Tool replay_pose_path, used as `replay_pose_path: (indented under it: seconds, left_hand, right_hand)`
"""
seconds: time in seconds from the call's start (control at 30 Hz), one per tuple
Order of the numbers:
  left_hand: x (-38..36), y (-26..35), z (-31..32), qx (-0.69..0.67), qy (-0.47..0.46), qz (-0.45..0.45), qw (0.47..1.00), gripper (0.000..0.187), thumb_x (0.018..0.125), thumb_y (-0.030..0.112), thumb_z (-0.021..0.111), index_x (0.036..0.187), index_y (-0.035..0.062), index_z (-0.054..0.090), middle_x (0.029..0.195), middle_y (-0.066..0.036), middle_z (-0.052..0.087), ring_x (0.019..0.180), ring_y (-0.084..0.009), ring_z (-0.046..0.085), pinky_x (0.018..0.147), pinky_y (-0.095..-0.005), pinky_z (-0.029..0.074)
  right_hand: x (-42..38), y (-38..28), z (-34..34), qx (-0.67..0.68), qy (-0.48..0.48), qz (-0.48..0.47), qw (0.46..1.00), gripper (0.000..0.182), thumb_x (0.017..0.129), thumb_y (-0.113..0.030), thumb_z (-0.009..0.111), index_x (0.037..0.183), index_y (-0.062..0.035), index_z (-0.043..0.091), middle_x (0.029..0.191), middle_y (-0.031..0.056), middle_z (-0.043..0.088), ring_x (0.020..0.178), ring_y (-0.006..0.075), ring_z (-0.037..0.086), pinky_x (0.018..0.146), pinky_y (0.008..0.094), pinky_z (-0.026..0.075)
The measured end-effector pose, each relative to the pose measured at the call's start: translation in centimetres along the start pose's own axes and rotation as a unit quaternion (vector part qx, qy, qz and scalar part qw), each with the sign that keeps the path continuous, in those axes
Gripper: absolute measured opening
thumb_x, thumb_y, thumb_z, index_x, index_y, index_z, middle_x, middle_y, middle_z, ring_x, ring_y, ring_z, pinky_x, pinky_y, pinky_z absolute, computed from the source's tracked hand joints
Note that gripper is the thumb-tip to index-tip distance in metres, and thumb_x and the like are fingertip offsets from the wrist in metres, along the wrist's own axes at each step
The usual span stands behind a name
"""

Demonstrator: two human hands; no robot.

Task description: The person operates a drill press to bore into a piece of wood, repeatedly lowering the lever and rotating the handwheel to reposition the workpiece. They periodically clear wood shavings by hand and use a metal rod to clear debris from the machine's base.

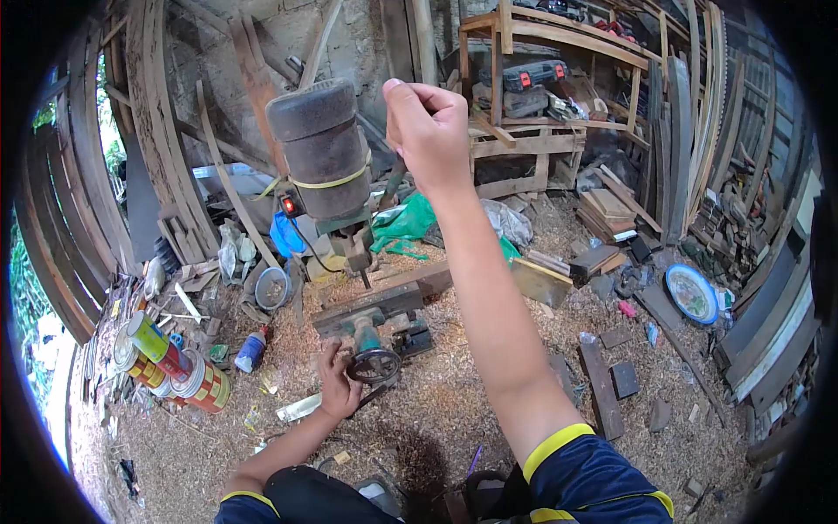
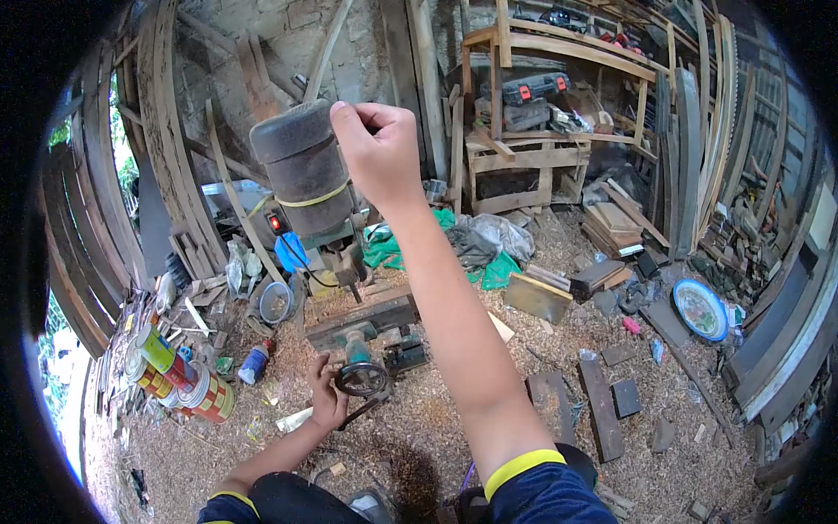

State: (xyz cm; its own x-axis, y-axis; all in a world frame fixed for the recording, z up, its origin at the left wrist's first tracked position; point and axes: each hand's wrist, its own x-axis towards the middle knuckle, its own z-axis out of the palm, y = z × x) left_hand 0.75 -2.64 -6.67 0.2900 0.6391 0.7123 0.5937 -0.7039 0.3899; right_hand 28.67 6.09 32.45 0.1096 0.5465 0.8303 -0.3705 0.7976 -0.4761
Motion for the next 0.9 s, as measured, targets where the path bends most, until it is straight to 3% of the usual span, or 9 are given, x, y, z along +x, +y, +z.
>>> replay_pose_path:
  seconds: [0.07, 0.13, 0.3, 0.37, 0.43, 0.47, 0.53, 0.63, 0.9]
  left_hand:
    - [-3.2, -1.4, 1.1, 0.049, -0.040, -0.001, 0.998, 0.054, 0.099, 0.050, 0.054, 0.129, 0.0044, 0.050, 0.155, -0.032, 0.034, 0.141, -0.0489, 0.035, 0.112, -0.0619, 0.023]
    - [-5.8, -2.5, 1.5, 0.113, -0.115, -0.001, 0.987, 0.059, 0.100, 0.055, 0.050, 0.135, 0.0077, 0.051, 0.159, -0.033, 0.029, 0.145, -0.0489, 0.030, 0.113, -0.0652, 0.017]
    - [-6.7, -3.9, 1.6, 0.088, -0.063, 0.004, 0.994, 0.058, 0.099, 0.058, 0.049, 0.137, 0.0136, 0.052, 0.161, -0.034, 0.024, 0.147, -0.0485, 0.026, 0.114, -0.0645, 0.016]
    - [-7.6, -4.5, 2.5, 0.162, -0.084, 0.105, 0.978, 0.058, 0.099, 0.059, 0.050, 0.141, 0.0188, 0.052, 0.162, -0.034, 0.020, 0.146, -0.0488, 0.026, 0.115, -0.0641, 0.015]
    - [-8.0, -5.1, 2.9, 0.151, -0.077, 0.101, 0.980, 0.056, 0.099, 0.060, 0.050, 0.141, 0.0229, 0.054, 0.163, -0.034, 0.018, 0.149, -0.0482, 0.023, 0.117, -0.0636, 0.012]
    - [-8.2, -5.3, 3.1, 0.139, -0.065, 0.103, 0.983, 0.055, 0.099, 0.060, 0.050, 0.138, 0.0229, 0.057, 0.163, -0.034, 0.018, 0.151, -0.0475, 0.022, 0.118, -0.0634, 0.011]
    - [-8.0, -4.9, 2.7, 0.128, -0.057, 0.103, 0.985, 0.053, 0.099, 0.060, 0.049, 0.135, 0.0230, 0.060, 0.163, -0.034, 0.019, 0.152, -0.0467, 0.020, 0.119, -0.0632, 0.010]
    - [-7.8, -5.1, 3.1, 0.086, -0.024, 0.135, 0.987, 0.052, 0.099, 0.062, 0.050, 0.133, 0.0237, 0.062, 0.164, -0.032, 0.020, 0.154, -0.0456, 0.019, 0.120, -0.0639, 0.008]
    - [-9.0, -6.2, 4.6, 0.144, -0.065, 0.210, 0.965, 0.050, 0.092, 0.061, 0.060, 0.135, 0.0357, 0.066, 0.166, -0.024, 0.025, 0.153, -0.0454, 0.023, 0.121, -0.0678, 0.004]
  right_hand:
    - [-0.1, 0.0, 0.3, 0.007, 0.007, -0.004, 1.000, 0.036, 0.099, -0.017, 0.067, 0.069, 0.0026, 0.065, 0.062, -0.0084, 0.053, 0.058, 0.0003, 0.042, 0.050, 0.0259, 0.030]
    - [0.0, -0.1, 0.6, -0.015, 0.017, -0.029, 0.999, 0.046, 0.104, -0.016, 0.060, 0.060, -0.0068, 0.048, 0.053, -0.0055, 0.041, 0.044, 0.0048, 0.033, 0.044, 0.0278, 0.024]
    - [-0.2, -0.2, 0.8, -0.009, 0.024, -0.026, 0.999, 0.047, 0.104, -0.016, 0.060, 0.059, -0.0077, 0.047, 0.053, -0.0055, 0.040, 0.044, 0.0051, 0.033, 0.044, 0.0276, 0.025]
    - [-0.1, 0.0, 0.3, -0.011, 0.027, -0.023, 0.999, 0.047, 0.103, -0.015, 0.060, 0.059, -0.0080, 0.047, 0.054, -0.0054, 0.040, 0.044, 0.0053, 0.033, 0.044, 0.0275, 0.025]
    - [-0.1, 0.1, -0.1, 0.025, -0.002, -0.012, 1.000, 0.036, 0.099, -0.019, 0.067, 0.069, -0.0012, 0.065, 0.060, -0.0082, 0.052, 0.055, 0.0002, 0.041, 0.048, 0.0249, 0.027]
    - [-0.1, 0.3, -0.1, 0.025, -0.004, -0.010, 1.000, 0.036, 0.099, -0.019, 0.067, 0.069, -0.0012, 0.065, 0.060, -0.0082, 0.052, 0.055, 0.0002, 0.041, 0.048, 0.0249, 0.027]
    - [-0.2, -0.5, 0.5, 0.003, 0.015, -0.014, 1.000, 0.046, 0.102, -0.014, 0.060, 0.059, -0.0082, 0.046, 0.053, -0.0033, 0.040, 0.044, 0.0065, 0.033, 0.044, 0.0273, 0.026]
    - [-0.4, -0.7, 0.7, 0.015, 0.015, -0.012, 1.000, 0.046, 0.101, -0.015, 0.061, 0.058, -0.0087, 0.046, 0.053, -0.0027, 0.041, 0.044, 0.0069, 0.034, 0.044, 0.0274, 0.027]
    - [-0.4, -0.5, 0.5, 0.024, 0.002, -0.021, 0.999, 0.045, 0.100, -0.019, 0.062, 0.059, -0.0094, 0.046, 0.053, -0.0024, 0.040, 0.043, 0.0076, 0.035, 0.044, 0.0278, 0.028]
